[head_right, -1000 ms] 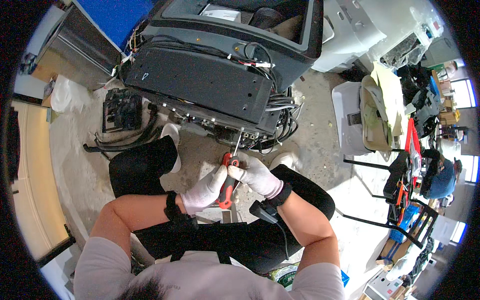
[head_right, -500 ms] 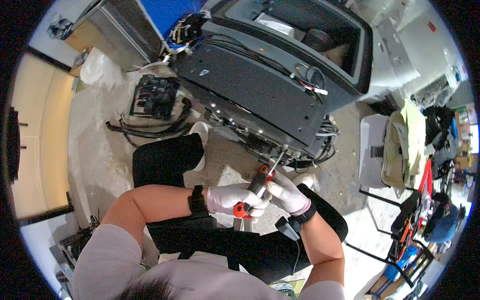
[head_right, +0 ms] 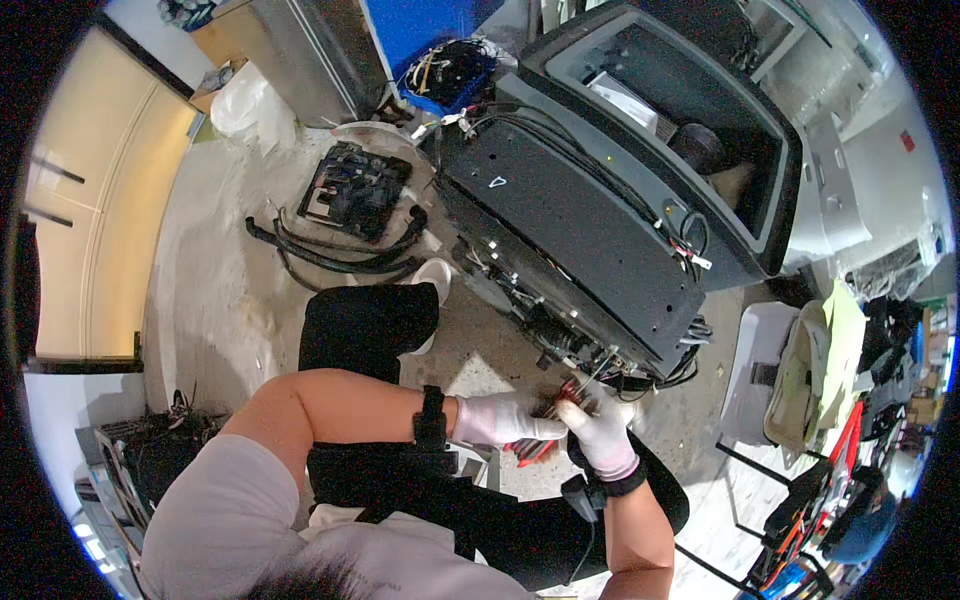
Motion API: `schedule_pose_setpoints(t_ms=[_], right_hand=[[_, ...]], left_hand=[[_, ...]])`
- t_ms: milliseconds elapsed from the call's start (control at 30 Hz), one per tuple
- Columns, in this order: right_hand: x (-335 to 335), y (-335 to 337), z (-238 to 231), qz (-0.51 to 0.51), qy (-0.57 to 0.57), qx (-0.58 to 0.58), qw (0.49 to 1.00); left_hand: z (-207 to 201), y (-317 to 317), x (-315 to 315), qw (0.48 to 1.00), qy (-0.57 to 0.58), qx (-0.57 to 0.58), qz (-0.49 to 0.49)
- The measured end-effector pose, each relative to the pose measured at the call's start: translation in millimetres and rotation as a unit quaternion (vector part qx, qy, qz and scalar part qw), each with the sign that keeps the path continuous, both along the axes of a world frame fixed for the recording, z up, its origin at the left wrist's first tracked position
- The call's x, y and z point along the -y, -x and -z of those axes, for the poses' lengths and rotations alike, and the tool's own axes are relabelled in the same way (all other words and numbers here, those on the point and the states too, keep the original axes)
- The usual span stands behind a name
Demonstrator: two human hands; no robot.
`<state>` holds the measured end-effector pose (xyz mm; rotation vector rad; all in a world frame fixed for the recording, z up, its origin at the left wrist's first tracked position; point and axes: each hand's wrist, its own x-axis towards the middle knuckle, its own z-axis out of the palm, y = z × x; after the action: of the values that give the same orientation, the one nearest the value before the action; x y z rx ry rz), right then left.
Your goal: Sorting screws into bins and using a screwdriver to disassemble a piece of electronic equipment.
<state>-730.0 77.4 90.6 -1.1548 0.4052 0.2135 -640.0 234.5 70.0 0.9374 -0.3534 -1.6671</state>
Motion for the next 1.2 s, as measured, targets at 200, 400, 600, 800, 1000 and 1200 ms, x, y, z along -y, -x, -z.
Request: schedule_pose_setpoints(t_ms=[200, 400, 600, 800, 1000, 1200], right_hand=[[2.8, 4.2, 6.4, -0.003, -0.096, -0.019, 0.995], [3.6, 0.4, 8.7, -0.006, 0.077, -0.026, 0.997], [1.7, 8.5, 28.9, 0.048, 0.236, 0.012, 0.971], [7.7, -0.4, -1.3, 0.001, -0.099, -0.012, 0.995], [22.0, 6.6, 4.7, -0.057, -0.141, -0.029, 0.988], [13.0, -0.2, 6.6, -0.065, -0.054, -0.015, 0.996]], left_hand=[[-5.5, -0.6, -0.5, 0.992, 0.017, -0.121, 0.004], [-23.4, -9.2, 3.6, 0.984, -0.075, 0.147, 0.071], [-18.4, 4.8, -0.8, 0.972, -0.093, 0.213, -0.033], [-0.8, 10.3, -3.1, 0.994, 0.087, -0.066, 0.005], [0.6, 14.9, -0.6, 0.975, 0.026, -0.22, 0.009], [-11.6, 2.3, -0.5, 0.987, -0.053, -0.15, 0.002]])
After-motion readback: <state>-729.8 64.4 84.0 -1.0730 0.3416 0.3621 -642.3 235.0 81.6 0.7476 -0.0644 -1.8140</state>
